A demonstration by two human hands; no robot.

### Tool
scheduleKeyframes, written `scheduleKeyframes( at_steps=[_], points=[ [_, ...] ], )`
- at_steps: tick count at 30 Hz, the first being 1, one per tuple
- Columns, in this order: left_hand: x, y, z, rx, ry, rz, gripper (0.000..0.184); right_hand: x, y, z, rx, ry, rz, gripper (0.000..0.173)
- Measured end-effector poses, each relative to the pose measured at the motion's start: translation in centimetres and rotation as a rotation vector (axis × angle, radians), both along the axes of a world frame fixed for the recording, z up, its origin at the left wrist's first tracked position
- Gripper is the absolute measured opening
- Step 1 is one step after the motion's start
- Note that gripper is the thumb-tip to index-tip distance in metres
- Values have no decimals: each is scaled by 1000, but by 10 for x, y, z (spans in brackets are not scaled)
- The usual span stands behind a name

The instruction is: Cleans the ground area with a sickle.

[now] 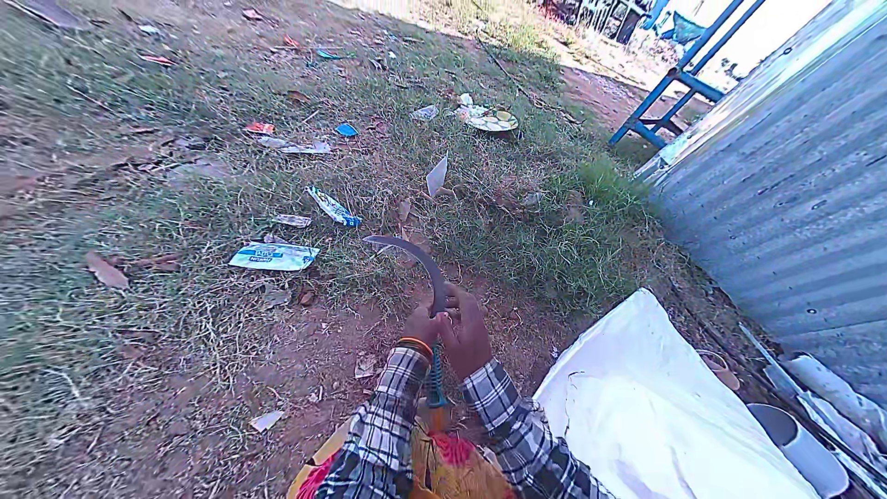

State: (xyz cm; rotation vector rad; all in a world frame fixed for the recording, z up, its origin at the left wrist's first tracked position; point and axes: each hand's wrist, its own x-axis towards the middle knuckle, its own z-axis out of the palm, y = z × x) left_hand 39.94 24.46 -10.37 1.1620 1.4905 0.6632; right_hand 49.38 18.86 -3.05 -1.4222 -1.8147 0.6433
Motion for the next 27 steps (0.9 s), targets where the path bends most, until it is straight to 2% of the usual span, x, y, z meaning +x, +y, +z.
scheduleKeyframes(
  at_steps=[1, 3, 5, 7, 8, 11, 13, 16, 20, 22, 27],
  points=[
    [-2, -4, 15, -45, -138, 37, 41, 24, 0, -7, -89, 15, -88, 54],
    [1, -7, 25, -75, -325, 95, 42, 61, -8, -20, -411, 30, -132, 74],
    [8, -8, 22, -60, -400, 91, 38, 77, -22, -38, -699, 74, -57, 91],
    [18, -9, 13, -30, -428, 34, 38, 76, -37, -59, -828, 180, -4, 93],
    [22, -11, 10, -22, -402, -11, 40, 71, -43, -67, -846, 231, -22, 88],
    [23, -13, 11, -40, -241, -203, 44, 57, -53, -83, -816, 296, -148, 61],
    [13, -10, 13, -49, -115, -245, 45, 52, -55, -89, -806, 363, -211, 54],
    [-10, 1, 5, -48, 94, -57, 46, 58, -53, -88, -810, 372, -307, 57],
    [-30, 16, -23, -98, 359, 200, 51, 75, -49, -77, -768, 368, -338, 49],
    [-25, 20, -35, -136, 376, 219, 55, 81, -49, -76, -772, 358, -330, 50],
    [-4, 23, -53, -228, 523, 98, 57, 77, -57, -85, -925, 325, -324, 50]
  ],
)
